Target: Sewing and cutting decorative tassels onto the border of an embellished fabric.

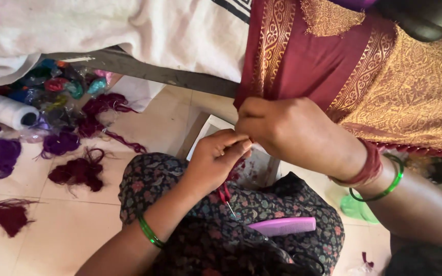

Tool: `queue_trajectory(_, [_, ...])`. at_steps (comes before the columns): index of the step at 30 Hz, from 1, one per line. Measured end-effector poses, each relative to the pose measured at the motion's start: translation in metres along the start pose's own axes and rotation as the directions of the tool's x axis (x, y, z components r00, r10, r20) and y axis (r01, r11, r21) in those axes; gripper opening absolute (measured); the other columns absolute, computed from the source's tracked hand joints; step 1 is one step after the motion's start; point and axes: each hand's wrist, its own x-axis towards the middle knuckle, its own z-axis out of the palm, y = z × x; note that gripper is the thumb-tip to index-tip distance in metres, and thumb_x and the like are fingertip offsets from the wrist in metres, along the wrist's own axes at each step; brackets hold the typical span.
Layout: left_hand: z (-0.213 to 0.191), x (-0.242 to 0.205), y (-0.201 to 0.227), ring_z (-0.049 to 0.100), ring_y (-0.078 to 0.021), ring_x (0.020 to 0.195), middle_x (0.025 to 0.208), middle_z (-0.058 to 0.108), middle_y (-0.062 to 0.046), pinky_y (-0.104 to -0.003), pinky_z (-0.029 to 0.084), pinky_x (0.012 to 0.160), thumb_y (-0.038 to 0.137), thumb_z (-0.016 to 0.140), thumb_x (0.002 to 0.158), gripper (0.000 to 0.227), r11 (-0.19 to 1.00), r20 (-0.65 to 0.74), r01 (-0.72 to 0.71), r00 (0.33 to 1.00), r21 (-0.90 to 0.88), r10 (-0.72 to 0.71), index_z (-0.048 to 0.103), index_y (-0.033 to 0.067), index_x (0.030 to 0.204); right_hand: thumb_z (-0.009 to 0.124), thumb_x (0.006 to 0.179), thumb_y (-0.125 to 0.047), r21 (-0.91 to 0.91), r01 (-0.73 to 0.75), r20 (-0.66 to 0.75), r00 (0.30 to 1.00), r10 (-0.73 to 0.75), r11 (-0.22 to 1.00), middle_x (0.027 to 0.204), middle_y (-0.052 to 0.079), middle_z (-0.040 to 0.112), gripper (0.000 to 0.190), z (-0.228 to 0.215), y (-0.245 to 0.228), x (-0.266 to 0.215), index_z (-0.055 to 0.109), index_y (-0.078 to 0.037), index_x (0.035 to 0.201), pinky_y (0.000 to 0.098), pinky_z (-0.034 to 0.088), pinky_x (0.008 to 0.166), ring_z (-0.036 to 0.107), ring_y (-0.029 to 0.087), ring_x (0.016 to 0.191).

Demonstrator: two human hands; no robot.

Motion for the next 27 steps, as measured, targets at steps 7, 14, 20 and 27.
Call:
queue_trajectory(7, [0.004,-0.009,0.039,0.072,-0.0165,0.082,0.092,0.073,-0.008,-0.029,0.056,0.074,0.007,0.072,0.092,0.018,0.934,-0.23,-0.225,0.928,0.277,0.292,0.075,-0.0005,0.108,0.072,0.077,-0.003,-0.155,-0.293,-0.049,0.956,0.289,0.943,0.089,0.007,0.061,0.012,0.017,-0.002,0.004,0.07,-0.008,0.087,0.0369,0.054,0.053,0.067,0.027,0.063])
queue_trajectory(14, [0.015,-0.012,0.048,0.068,-0.0244,0.08,0.091,0.067,-0.011,-0.033,0.053,0.075,0.004,0.072,0.092,0.015,0.68,-0.12,-0.414,0.797,0.605,0.592,0.07,-0.0013,0.106,0.074,0.077,-0.003,-0.148,-0.337,-0.004,0.94,0.341,0.93,0.085,0.006,0.064,0.01,0.005,-0.018,-0.004,0.071,-0.011,0.082,0.036,0.055,0.056,0.068,0.026,0.066])
queue_trajectory(20, [0.007,-0.005,-0.003,0.065,-0.0079,0.078,0.089,0.073,-0.004,-0.026,0.053,0.073,0.01,0.07,0.097,0.014,0.925,-0.018,0.152,0.986,-0.348,-0.168,0.072,-0.001,0.103,0.082,0.091,-0.009,0.165,-0.573,-0.329,0.736,0.592,0.803,0.096,0.006,0.075,0.016,0.048,-0.059,-0.056,0.074,-0.006,0.104,0.0275,0.058,0.064,0.075,0.015,0.075])
queue_trajectory(27, [0.007,-0.01,-0.005,0.066,-0.0087,0.083,0.091,0.073,-0.004,-0.025,0.054,0.078,0.009,0.069,0.098,0.014,0.845,0.052,0.182,0.982,-0.503,-0.18,0.072,-0.0018,0.106,0.081,0.086,-0.008,0.45,-0.633,-0.385,0.499,0.776,0.63,0.082,0.005,0.072,0.014,0.076,-0.078,-0.073,0.072,-0.004,0.096,0.0267,0.055,0.059,0.072,0.013,0.065])
